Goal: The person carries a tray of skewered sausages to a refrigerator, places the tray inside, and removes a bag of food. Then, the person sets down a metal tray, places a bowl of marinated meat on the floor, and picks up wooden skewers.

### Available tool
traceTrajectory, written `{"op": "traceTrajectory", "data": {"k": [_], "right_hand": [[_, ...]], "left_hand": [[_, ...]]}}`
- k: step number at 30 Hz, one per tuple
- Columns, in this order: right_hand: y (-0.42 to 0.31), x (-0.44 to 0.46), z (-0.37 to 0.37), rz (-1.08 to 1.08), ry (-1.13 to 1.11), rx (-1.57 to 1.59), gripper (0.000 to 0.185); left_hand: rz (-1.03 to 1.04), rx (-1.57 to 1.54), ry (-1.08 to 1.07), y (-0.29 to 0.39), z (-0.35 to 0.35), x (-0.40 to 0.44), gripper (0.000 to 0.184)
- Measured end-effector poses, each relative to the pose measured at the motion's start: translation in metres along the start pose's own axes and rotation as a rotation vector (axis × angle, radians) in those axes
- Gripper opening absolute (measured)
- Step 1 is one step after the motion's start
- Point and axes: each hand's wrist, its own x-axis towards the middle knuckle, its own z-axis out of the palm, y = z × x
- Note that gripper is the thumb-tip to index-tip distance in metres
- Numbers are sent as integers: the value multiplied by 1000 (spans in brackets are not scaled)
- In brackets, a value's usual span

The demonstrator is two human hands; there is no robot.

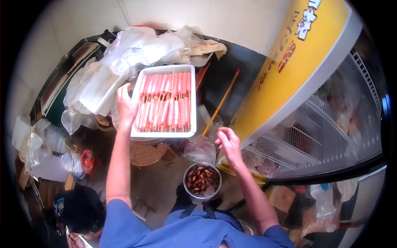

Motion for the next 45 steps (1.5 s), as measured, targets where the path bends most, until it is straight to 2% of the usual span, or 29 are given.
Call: {"op": "traceTrajectory", "data": {"k": [2,3,5,8,10,12,13,14,16,17,19,20,22,23,26,30,34,36,40,41,45], "right_hand": [[6,25,23,45,-26,-4,41],[9,38,33,91,-42,-6,44],[8,58,49,135,-52,-32,50],[18,85,67,210,-60,51,47],[12,97,80,309,-28,181,31],[15,109,90,264,-10,240,22],[12,112,95,271,34,292,20],[24,125,100,271,87,319,23],[11,121,107,157,204,320,32],[8,118,106,157,209,325,32],[-11,102,100,175,290,-15,38],[-23,88,96,200,278,-58,43],[-5,77,95,189,319,-101,42],[7,68,93,196,322,-97,42],[35,31,81,230,348,22,43],[40,-33,61,272,454,30,43],[58,-99,38,349,510,64,43],[75,-128,26,388,526,-7,43],[78,-177,3,470,574,-14,42],[85,-187,-4,458,571,-95,43],[123,-218,-24,446,713,30,45]], "left_hand": [[-109,72,-103,-60,20,11,52],[-104,65,-98,-68,21,16,52],[-328,-177,-428,-77,26,23,48],[-312,-267,-525,-110,52,41,45],[-339,-371,-506,-140,79,52,41],[-611,-634,-519,-142,89,62,35],[-650,-634,-507,-130,86,62,36],[-605,-493,-488,-117,84,63,31],[-686,-750,-527,-101,72,61,23],[-682,-748,-532,-101,74,59,23],[-718,-893,-449,-108,80,52,18],[-722,-885,-452,-104,76,47,18],[-588,-862,-376,-83,64,37,21],[-517,-747,-367,-75,58,31,22],[-416,-712,-406,-44,31,4,22],[-440,-651,-477,-15,4,-48,20],[-497,-719,-538,1,-7,-111,22],[-495,-655,-560,10,-7,-144,21],[-586,-836,-623,43,-5,-194,23],[-561,-841,-626,40,4,-207,22],[-544,-859,-723,68,18,-231,24]]}}
